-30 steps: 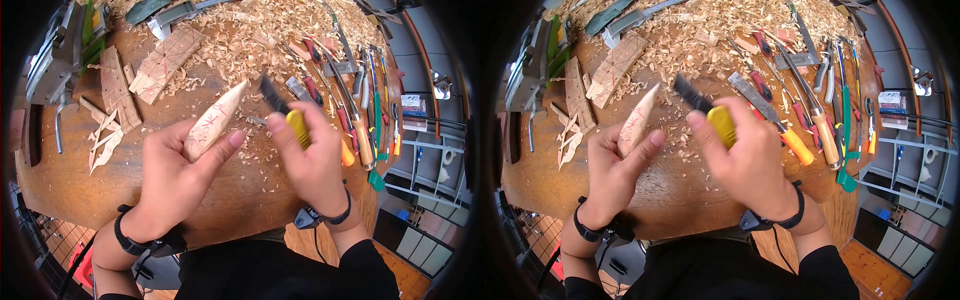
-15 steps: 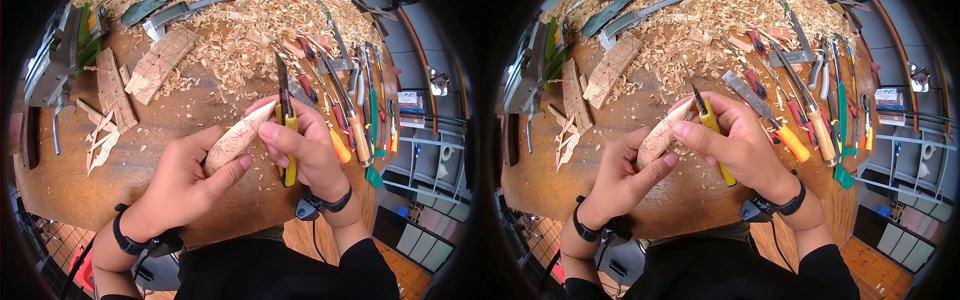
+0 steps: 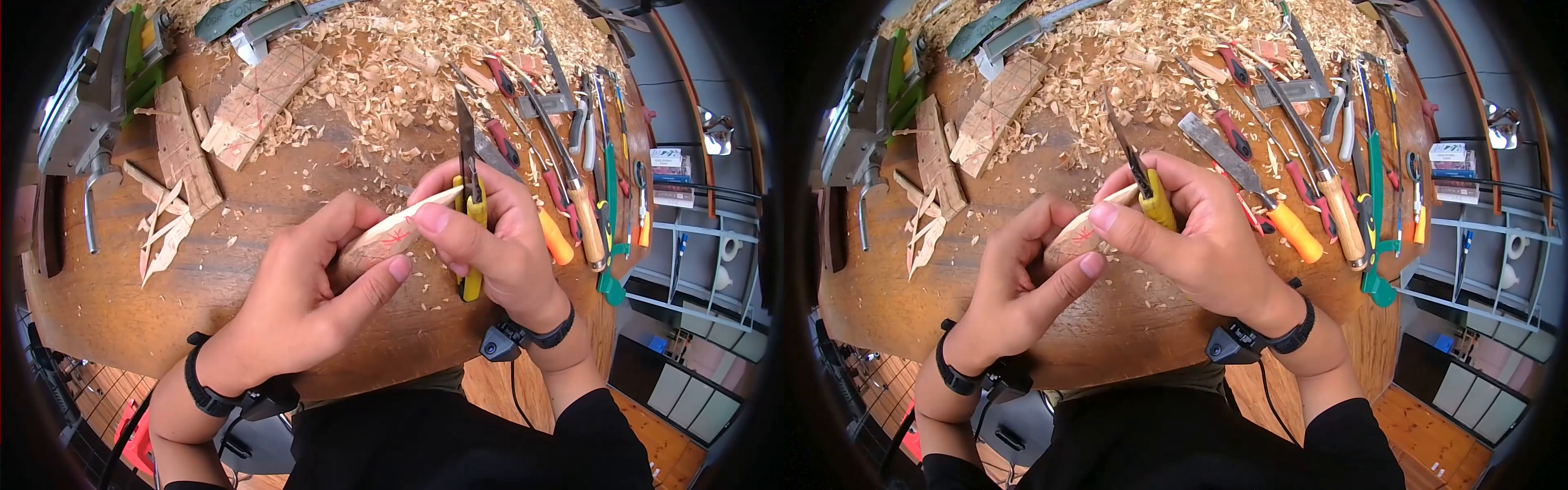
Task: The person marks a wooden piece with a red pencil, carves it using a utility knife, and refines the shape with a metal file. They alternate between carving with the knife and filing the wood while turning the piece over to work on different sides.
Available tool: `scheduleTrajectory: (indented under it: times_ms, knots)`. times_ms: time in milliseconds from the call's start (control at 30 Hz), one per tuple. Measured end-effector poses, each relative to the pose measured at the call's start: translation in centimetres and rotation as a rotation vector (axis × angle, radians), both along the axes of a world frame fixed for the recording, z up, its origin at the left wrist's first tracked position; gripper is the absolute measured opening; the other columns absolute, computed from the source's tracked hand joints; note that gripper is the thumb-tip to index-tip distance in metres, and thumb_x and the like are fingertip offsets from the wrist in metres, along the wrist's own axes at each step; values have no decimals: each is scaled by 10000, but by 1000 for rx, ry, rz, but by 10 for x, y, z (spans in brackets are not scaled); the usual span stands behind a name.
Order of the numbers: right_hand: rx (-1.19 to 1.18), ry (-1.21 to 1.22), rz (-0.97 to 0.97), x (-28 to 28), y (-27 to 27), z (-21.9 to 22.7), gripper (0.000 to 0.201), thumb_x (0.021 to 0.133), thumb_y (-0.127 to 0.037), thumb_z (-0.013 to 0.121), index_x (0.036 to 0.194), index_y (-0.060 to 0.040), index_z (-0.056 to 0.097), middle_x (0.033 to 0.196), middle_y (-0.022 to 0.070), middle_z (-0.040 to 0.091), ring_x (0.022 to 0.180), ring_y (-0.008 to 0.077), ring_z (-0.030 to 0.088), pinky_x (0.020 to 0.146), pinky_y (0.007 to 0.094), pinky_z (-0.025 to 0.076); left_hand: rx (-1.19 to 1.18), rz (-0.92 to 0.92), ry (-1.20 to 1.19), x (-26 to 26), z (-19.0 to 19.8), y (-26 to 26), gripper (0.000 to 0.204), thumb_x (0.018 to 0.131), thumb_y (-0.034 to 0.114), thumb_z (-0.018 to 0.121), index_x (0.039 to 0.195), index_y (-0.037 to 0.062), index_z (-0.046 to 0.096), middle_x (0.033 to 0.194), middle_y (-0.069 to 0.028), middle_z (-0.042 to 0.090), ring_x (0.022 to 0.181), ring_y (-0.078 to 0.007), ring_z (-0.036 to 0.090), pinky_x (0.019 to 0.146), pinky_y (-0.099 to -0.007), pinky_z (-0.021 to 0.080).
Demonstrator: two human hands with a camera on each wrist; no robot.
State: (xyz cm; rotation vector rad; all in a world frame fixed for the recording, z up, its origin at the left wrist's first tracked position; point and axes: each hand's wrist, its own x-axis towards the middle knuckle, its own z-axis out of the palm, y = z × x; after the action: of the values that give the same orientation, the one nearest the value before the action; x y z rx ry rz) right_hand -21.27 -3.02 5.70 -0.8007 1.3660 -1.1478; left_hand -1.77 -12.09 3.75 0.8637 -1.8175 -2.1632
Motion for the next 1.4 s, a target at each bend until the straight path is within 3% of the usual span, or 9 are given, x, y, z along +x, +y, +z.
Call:
scheduleTrajectory:
  times_ms: [100, 167, 500, 567, 867, 1100, 1200, 1300, 1400]
  knots:
    - [37, -103, 0, 0, 0, 2, 298, 959, -310, 742, 1033, -35, 653, 847, -26, 633, 661, 25, 521, 593, 197, 416, 17, -75, -68, 1, 3, -2, 243, 1000, 111, 670, 1187, 6, 556, 991, 25, 601, 874, -17, 517, 705, -179, 417]
    - [10, -148, -89, 6, 0, 0, 334, 997, -366, 686, 1019, -35, 647, 773, -25, 610, 613, 33, 502, 557, 191, 384, -97, -29, 17, 1, -4, -1, 217, 987, 194, 666, 1034, -9, 606, 674, -19, 525, 614, -48, 448, 529, -267, 358]
    - [-19, -124, -15, 3, 0, -2, 444, 1051, -464, 556, 1006, -31, 638, 700, -11, 570, 582, 33, 465, 540, 196, 359, 21, 1, 18, 4, -2, -1, 206, 1021, 193, 616, 1030, -13, 603, 691, -12, 508, 633, -50, 438, 544, -265, 363]
    - [0, -128, -3, 3, 1, -1, 444, 1052, -466, 553, 1014, -32, 638, 700, -13, 565, 582, 33, 459, 539, 197, 357, -12, -66, 29, 5, -2, -3, 246, 1061, 235, 555, 1140, 6, 600, 748, 24, 537, 653, -39, 457, 593, -205, 358]
    - [-15, -133, 8, 6, 0, 0, 528, 1055, -512, 518, 1088, -2, 651, 704, -13, 556, 598, 43, 484, 544, 197, 366, -30, 47, 18, 2, 6, -3, 486, 1053, 377, 360, 1070, -12, 650, 707, -5, 536, 615, -77, 459, 573, -236, 332]
    - [4, -37, 101, 3, 2, -2, 505, 1045, -507, 547, 1084, -19, 671, 705, -14, 560, 600, 37, 494, 554, 202, 387, -76, 130, 24, -1, 4, 0, 477, 1043, 397, 395, 1101, -8, 641, 733, -11, 543, 618, -77, 449, 576, -232, 333]
    - [49, 76, 134, 5, 1, 0, 621, 1023, -586, 495, 1083, 12, 650, 696, 17, 565, 574, 62, 494, 553, 204, 378, -4, 170, 63, -1, 0, 1, 413, 1038, 360, 437, 1156, 2, 604, 783, -10, 553, 633, -70, 449, 582, -218, 338]
    - [43, -48, 137, 7, 0, 5, 464, 1000, -456, 659, 1070, 2, 684, 791, 20, 630, 719, 63, 569, 633, 234, 441, 30, 149, 108, 0, -2, 0, 342, 1032, 300, 475, 1197, 13, 561, 828, -3, 559, 645, -59, 449, 583, -200, 340]
    - [70, 179, 209, 9, 2, 2, 470, 966, -420, 715, 1104, 28, 681, 848, 58, 653, 787, 113, 604, 688, 277, 481, 50, 148, 140, -1, -2, 1, 313, 1028, 263, 493, 1218, 17, 531, 899, -1, 582, 665, -43, 453, 577, -189, 337]
